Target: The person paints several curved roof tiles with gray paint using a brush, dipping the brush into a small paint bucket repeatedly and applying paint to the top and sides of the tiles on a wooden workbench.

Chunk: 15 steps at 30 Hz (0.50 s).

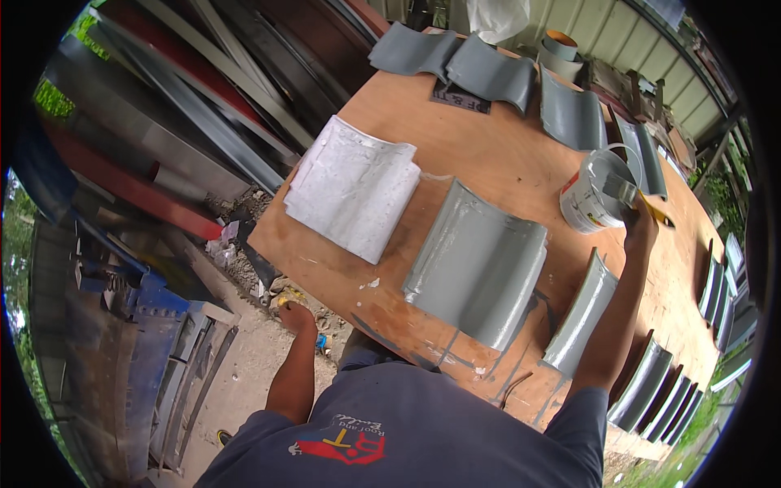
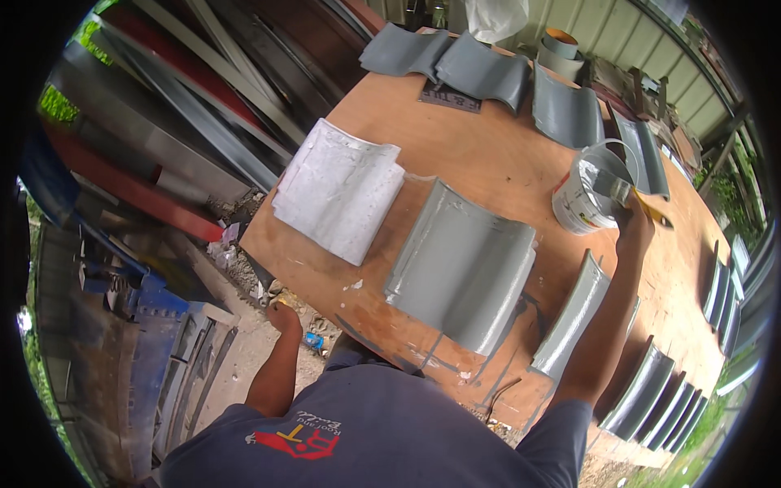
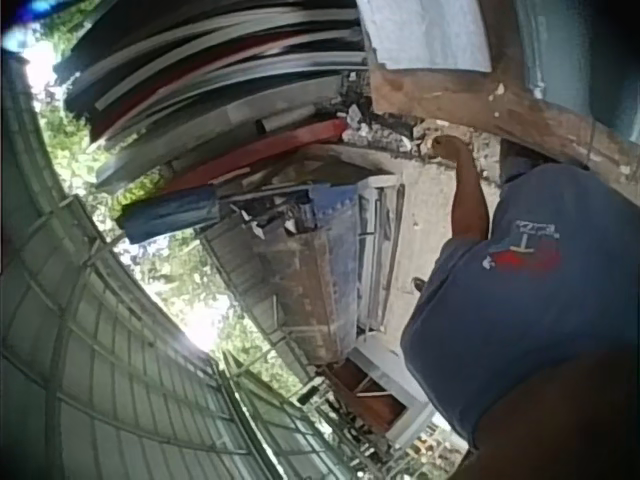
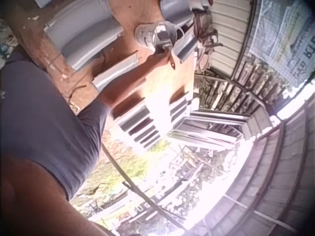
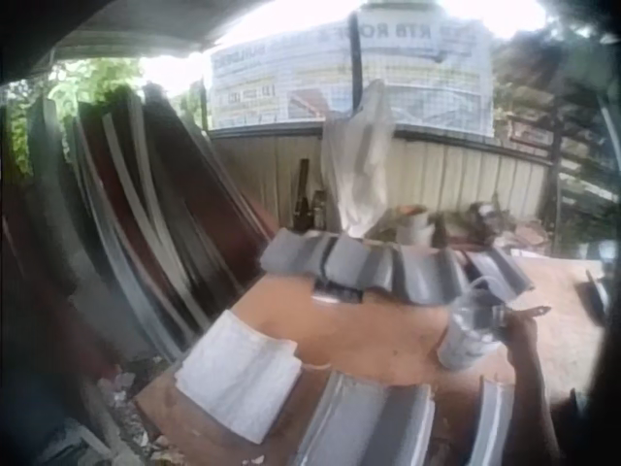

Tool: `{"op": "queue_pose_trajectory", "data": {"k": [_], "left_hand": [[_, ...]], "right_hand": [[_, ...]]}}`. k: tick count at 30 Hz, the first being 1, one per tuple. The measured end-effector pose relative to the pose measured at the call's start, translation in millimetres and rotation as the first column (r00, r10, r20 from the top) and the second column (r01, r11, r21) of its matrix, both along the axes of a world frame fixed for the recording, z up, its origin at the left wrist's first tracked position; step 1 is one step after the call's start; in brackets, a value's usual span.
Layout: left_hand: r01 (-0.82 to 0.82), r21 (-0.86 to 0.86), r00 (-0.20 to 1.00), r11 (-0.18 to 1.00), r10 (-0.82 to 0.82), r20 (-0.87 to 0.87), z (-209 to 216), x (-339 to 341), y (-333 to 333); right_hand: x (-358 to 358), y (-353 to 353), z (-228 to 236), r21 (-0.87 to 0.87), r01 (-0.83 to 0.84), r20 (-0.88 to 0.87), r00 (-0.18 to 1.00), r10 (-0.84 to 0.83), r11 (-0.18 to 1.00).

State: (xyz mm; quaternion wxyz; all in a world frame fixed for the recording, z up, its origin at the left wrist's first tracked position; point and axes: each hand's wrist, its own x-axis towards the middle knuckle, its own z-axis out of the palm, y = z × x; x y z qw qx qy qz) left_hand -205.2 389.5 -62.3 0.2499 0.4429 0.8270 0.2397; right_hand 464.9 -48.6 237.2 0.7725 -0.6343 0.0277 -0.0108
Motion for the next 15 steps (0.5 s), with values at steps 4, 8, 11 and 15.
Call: {"op": "queue_pose_trajectory", "data": {"k": [4, 8, 11, 15], "left_hand": [[0.471, 0.524, 0.875, 0.71, -0.452, -0.173, 67, 41, 35], [0.87, 0.454, 0.386, 0.192, -0.837, -0.388, 120, 139, 45], [0.967, 0.221, -0.013, -0.123, -0.898, -0.44, 112, 203, 53], [0.975, 0.151, -0.094, -0.163, -0.919, -0.384, 115, 274, 73]], "right_hand": [[-49, -7, -17, 0.457, -0.082, -0.047, 0.992, 0.116, 0.886], [-135, 28, -30, 0.666, -0.091, -0.065, 0.982, 0.179, 0.741], [-204, 64, -20, 0.742, -0.126, -0.044, 0.971, 0.235, 0.659], [-283, 109, -7, 0.741, 0.008, -0.09, 0.992, 0.088, 0.671]]}}
